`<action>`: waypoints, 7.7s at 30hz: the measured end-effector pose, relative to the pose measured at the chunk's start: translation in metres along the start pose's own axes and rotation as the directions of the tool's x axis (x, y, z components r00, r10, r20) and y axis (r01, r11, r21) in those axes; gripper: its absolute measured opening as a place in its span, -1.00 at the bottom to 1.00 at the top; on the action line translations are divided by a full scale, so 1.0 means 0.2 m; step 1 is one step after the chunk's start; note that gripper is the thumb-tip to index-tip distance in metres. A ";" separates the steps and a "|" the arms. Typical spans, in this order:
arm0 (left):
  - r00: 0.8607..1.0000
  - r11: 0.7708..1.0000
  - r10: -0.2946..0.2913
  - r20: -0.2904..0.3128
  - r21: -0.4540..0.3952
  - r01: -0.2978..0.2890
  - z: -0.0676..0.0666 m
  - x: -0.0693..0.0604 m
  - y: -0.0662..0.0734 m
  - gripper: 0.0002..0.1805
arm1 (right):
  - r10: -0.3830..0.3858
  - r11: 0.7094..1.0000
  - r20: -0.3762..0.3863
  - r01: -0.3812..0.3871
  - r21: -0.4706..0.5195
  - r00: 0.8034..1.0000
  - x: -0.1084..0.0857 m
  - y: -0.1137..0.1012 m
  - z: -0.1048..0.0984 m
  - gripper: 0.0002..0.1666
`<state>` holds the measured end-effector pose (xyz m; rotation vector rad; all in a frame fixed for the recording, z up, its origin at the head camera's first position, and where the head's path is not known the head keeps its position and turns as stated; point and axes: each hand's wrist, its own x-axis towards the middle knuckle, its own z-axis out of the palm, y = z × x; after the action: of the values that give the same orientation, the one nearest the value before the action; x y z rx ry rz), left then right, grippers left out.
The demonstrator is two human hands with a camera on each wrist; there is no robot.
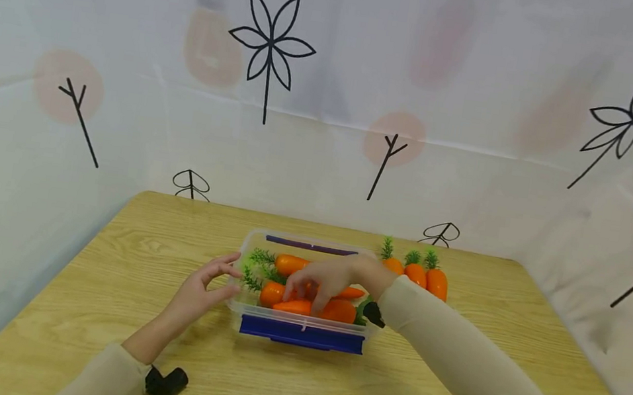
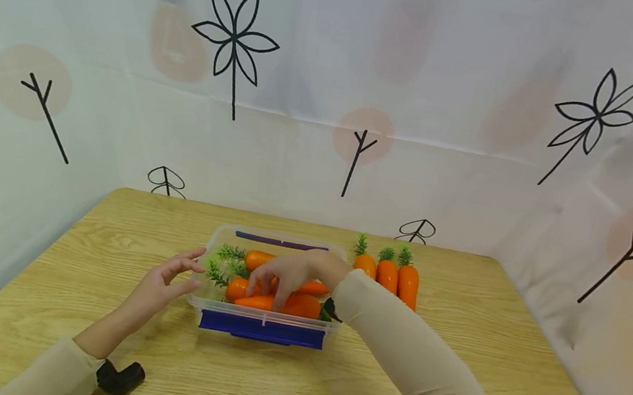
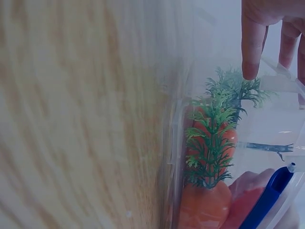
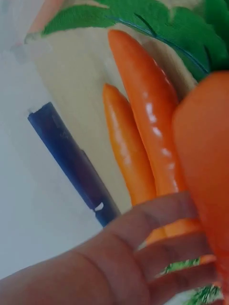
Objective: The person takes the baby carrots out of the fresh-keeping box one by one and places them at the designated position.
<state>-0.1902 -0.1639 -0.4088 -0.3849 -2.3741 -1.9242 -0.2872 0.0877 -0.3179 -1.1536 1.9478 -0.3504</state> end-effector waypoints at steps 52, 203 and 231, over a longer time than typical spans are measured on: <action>1.000 1.000 -0.008 -0.004 0.014 0.008 0.00 0.00 0.00 -0.77 | 0.030 0.992 -0.311 -0.067 -0.111 0.950 -0.05 0.01 -0.05 -0.44; 0.999 0.999 -0.040 -0.022 0.016 0.041 0.01 -0.01 0.02 -0.68 | 0.591 0.743 -0.703 0.073 0.666 0.396 -0.98 0.88 0.60 -0.09; 0.998 0.998 -0.055 -0.026 0.011 0.055 0.02 -0.02 0.03 -0.72 | 0.578 0.788 -0.711 -0.047 0.614 0.402 -0.99 0.92 0.57 -0.14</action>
<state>-0.1853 -0.1602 -0.4035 -0.2960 -2.4034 -1.9251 -0.2620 0.3688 -0.3967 -0.1040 2.6352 -1.3921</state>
